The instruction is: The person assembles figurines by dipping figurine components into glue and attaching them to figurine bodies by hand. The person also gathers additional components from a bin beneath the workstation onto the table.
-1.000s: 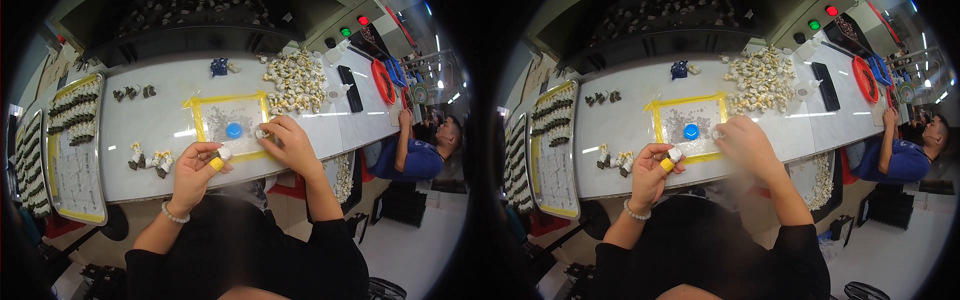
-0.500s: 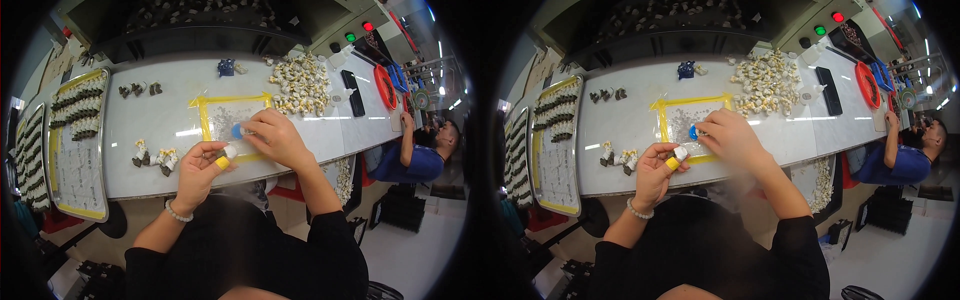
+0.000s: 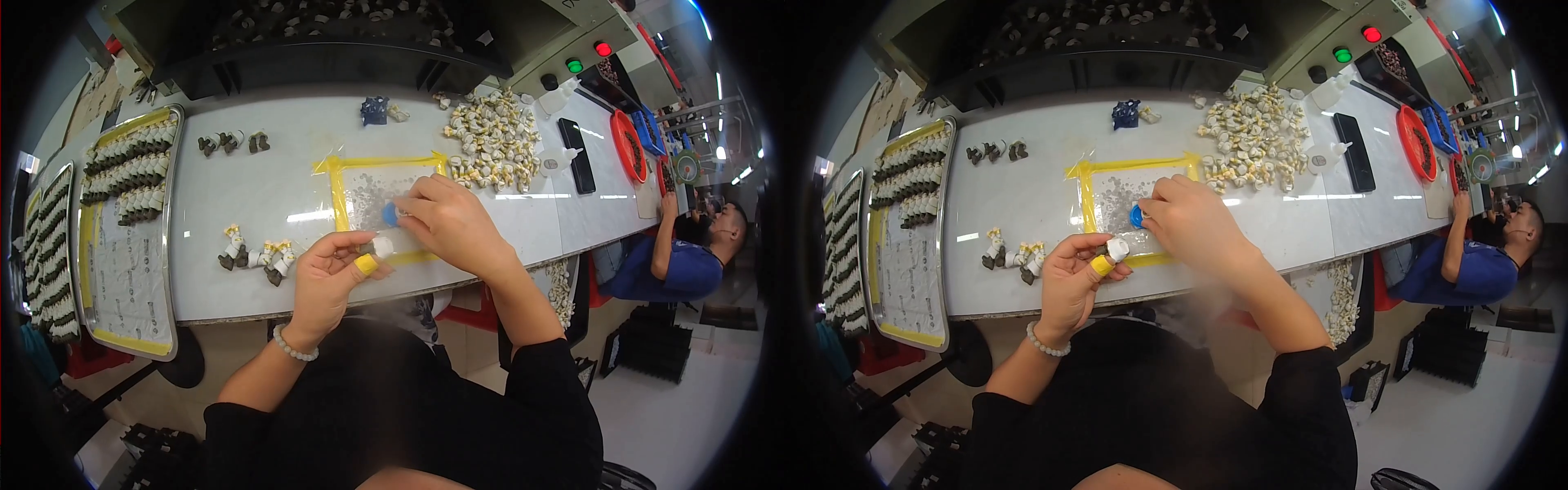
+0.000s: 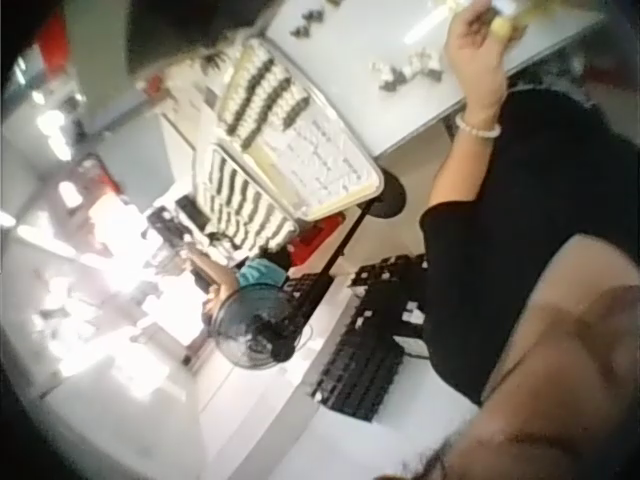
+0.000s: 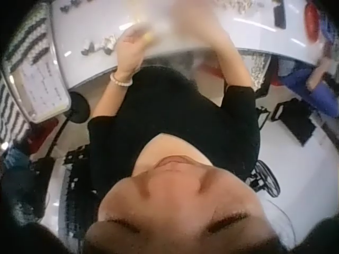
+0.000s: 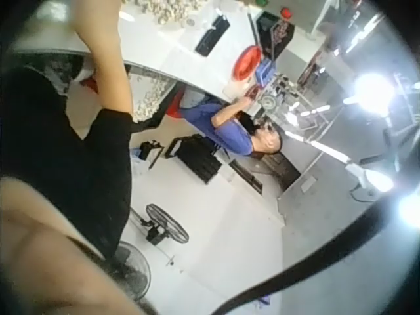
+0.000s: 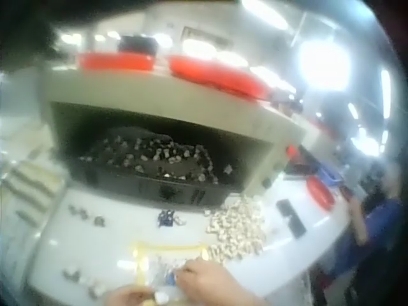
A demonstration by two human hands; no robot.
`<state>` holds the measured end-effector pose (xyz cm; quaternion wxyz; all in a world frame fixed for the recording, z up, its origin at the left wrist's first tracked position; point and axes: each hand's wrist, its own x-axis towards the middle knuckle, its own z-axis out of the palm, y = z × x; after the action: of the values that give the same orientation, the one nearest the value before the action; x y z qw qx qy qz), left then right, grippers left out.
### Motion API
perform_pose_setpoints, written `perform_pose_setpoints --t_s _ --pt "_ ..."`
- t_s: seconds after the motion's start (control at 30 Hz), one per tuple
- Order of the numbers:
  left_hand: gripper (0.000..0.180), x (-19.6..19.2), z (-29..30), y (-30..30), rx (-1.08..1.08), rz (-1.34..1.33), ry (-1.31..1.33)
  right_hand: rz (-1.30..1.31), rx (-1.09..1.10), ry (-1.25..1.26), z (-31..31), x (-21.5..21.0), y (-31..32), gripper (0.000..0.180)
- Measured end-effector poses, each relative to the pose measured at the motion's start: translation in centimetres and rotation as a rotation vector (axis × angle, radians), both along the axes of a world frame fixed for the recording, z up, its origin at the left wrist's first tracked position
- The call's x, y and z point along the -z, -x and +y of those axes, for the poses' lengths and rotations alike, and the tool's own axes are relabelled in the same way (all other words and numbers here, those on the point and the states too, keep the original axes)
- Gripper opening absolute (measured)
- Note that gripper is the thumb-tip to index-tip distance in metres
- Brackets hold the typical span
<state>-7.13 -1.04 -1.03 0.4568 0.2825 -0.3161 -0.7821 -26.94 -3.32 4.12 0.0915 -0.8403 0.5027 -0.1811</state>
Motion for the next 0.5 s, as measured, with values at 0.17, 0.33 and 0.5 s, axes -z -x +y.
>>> perform_pose_setpoints --t_s 0.17,0.33,0.5 --pt "0.026 0.0 0.0 0.0 0.003 0.004 0.006 -0.379 0.186 -0.181 1.5 1.0 0.4 0.025" --pt "0.026 0.2 -0.1 -0.1 0.022 0.022 0.016 -0.731 0.235 -0.365 2.8 0.9 0.2 0.027" --pt "0.025 0.2 -0.1 0.0 0.020 0.010 0.046 -0.857 0.176 -0.430 3.2 0.6 0.1 0.027"
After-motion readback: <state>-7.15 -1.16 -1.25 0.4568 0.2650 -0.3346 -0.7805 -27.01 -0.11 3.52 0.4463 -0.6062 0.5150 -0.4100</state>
